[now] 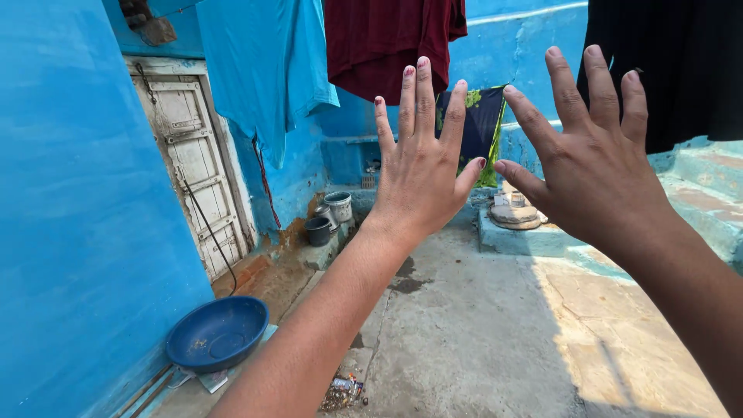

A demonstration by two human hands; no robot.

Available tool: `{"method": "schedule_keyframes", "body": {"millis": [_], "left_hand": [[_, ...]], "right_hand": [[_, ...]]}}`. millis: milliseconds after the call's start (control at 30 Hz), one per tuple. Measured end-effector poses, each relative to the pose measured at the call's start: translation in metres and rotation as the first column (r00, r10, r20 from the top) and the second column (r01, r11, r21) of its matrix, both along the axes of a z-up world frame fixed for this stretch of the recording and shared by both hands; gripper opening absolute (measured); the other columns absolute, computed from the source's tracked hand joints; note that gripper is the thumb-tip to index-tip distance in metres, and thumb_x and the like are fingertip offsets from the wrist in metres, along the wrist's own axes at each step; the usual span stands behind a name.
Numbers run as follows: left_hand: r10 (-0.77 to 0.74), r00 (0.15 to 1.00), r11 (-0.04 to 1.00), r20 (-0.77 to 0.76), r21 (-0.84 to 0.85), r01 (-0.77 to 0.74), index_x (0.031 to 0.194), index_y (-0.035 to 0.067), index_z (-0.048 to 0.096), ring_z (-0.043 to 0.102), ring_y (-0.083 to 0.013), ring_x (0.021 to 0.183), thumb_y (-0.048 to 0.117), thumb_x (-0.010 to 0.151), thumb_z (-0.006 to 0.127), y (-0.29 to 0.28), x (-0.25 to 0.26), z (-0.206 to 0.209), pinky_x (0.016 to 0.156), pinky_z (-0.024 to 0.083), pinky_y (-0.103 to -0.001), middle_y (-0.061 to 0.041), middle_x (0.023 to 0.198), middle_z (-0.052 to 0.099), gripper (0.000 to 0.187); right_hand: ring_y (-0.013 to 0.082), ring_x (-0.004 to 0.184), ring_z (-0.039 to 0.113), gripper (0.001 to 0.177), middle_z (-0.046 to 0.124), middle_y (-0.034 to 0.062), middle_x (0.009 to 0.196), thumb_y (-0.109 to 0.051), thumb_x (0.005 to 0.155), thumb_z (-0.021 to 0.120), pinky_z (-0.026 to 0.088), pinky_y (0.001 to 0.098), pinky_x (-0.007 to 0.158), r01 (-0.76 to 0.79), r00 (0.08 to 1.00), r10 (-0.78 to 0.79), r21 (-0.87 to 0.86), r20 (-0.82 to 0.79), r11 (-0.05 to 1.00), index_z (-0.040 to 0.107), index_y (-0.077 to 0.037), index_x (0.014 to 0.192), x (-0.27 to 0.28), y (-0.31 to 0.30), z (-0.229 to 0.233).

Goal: Hanging wet clothes on a clothesline in an outdoor courtyard.

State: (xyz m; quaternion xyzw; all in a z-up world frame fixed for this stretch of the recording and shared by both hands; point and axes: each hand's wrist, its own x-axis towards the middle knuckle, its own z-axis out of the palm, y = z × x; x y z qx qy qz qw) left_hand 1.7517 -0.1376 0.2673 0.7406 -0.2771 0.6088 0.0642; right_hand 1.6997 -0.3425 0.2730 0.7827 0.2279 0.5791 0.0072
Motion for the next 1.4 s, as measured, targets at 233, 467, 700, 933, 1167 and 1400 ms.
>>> {"method": "schedule_keyframes", "body": {"millis": [233,467,700,933,1167,1400], "left_hand": [[0.084,0.994,0.995,0.074,-0.069,-0.079,0.159,0.010,0.018,0.013,-0.0475,0.156,0.054,0.086,0.075,0.011,0.096,0.076,0.115,0.025,-0.077,-0.030,0.165,0.007,0.103],[0.036,0.963,0.989,-0.267,-0.128,-0.072,0.157,0.003,0.014,0.017,-0.0501,0.152,0.065,0.084,0.073,0.004,0.167,0.121,0.110,0.032,-0.072,-0.033,0.162,0.007,0.113],[-0.122,0.892,0.975,-0.436,-0.220,0.026,0.148,0.003,0.021,0.033,-0.0430,0.133,0.042,0.089,0.068,-0.003,0.313,0.105,0.102,0.042,-0.062,-0.029,0.146,0.023,0.085],[-0.386,0.917,0.888,-0.104,-0.310,0.338,0.132,0.006,0.059,0.062,-0.0297,0.123,0.023,0.099,0.056,0.028,0.270,0.092,0.102,0.045,-0.048,-0.016,0.131,0.062,0.037],[-0.583,0.806,0.716,0.106,-0.403,0.570,0.139,0.008,0.054,0.060,-0.0290,0.128,0.016,0.102,0.049,0.019,0.309,0.113,0.109,0.050,-0.047,-0.014,0.142,0.057,0.038],[-0.660,0.750,0.624,0.048,-0.521,0.582,0.145,-0.004,0.034,0.052,-0.0478,0.125,0.046,0.077,0.076,0.019,0.266,0.143,0.093,0.048,-0.054,-0.031,0.142,0.042,0.095]], "right_hand": [[0.0472,0.159,0.009,0.083,0.019,0.0261,0.172,-0.059,0.091,0.054,0.005,0.0670,0.124,0.141,0.982,-0.129,-0.078,0.141,0.987,0.039,-0.019,0.162,0.077,0.018,0.072],[0.0442,0.160,0.011,0.081,0.022,0.0257,0.171,-0.060,0.094,0.054,0.008,0.0643,0.125,0.306,0.937,-0.285,-0.079,0.199,0.949,0.040,-0.018,0.162,0.150,0.046,0.117],[0.0441,0.153,0.011,0.096,0.017,0.0300,0.164,-0.058,0.087,0.067,0.024,0.0583,0.116,0.342,0.927,-0.319,0.097,-0.199,0.935,0.025,-0.012,0.161,0.202,0.082,0.143],[0.0393,0.145,0.043,0.107,0.038,0.0316,0.157,-0.046,0.090,0.075,0.039,0.0465,0.116,0.293,0.894,-0.097,0.409,-0.437,0.864,0.012,0.002,0.163,0.236,0.102,0.159],[0.0282,0.099,0.072,0.042,0.073,0.0188,0.112,-0.022,0.091,0.067,0.059,0.0449,0.083,-0.013,0.899,0.335,0.747,-0.282,0.665,0.064,0.001,0.127,0.251,0.124,0.154],[0.0204,0.072,0.064,0.026,0.069,0.0166,0.083,-0.012,0.096,0.052,0.050,0.0375,0.069,0.035,0.968,0.116,0.579,-0.221,0.814,0.064,0.000,0.116,0.237,0.113,0.078]]}}
